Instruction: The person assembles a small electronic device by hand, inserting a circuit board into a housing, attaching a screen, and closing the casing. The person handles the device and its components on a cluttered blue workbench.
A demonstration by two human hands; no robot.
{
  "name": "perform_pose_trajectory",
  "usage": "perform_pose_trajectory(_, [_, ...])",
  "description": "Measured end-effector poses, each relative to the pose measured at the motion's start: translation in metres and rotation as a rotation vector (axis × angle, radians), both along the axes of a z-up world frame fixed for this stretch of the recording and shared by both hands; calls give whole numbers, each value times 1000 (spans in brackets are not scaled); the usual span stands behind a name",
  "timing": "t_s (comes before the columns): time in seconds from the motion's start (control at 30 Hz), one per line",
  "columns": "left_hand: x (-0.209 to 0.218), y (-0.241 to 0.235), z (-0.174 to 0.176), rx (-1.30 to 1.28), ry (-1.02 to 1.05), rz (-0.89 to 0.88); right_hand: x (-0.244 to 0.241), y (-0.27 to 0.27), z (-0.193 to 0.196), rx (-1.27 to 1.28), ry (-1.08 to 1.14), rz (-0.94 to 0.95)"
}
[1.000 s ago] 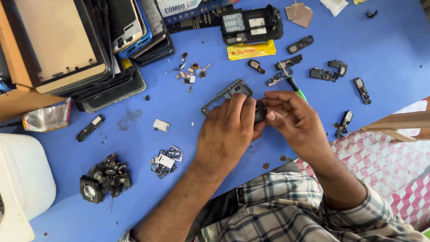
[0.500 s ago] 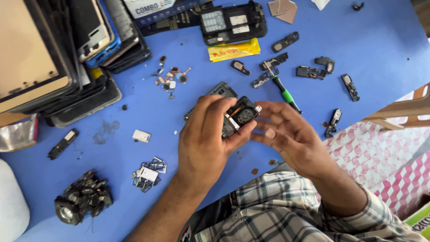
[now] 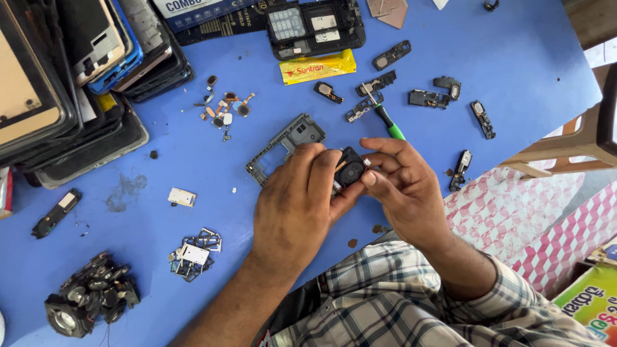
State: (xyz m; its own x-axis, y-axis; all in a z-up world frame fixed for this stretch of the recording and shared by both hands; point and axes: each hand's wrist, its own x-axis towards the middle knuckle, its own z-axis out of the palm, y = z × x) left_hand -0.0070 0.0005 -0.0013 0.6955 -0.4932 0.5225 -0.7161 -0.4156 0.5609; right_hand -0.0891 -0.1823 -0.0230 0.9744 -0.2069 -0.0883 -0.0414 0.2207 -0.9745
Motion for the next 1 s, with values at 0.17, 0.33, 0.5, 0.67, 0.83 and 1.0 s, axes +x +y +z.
perform_pose_trajectory(0.17, [2,1,8,-73,102,-42,11,-2,4,-207,39,-52])
perform_pose_trajectory(0.33, [3,1,1,-271,591,-158,17,-13,7,-306,-30,-52])
perform_pose_trajectory(0.5, [8,0,-5,-350,825,-233,22,-18,18,-427,-61,38])
perform_pose_trajectory(0.67, [9,-4,-13,-429,817,-202,29,-16,22,-516,-81,59])
perform_pose_trajectory(0.83, [10,-4,-14,-542,1055,-211,36,-10,26,-560,-126,51])
perform_pose_trajectory(1.0, [12,-4,-9,-670,1135,-167,44,-5,35,-589,-91,48])
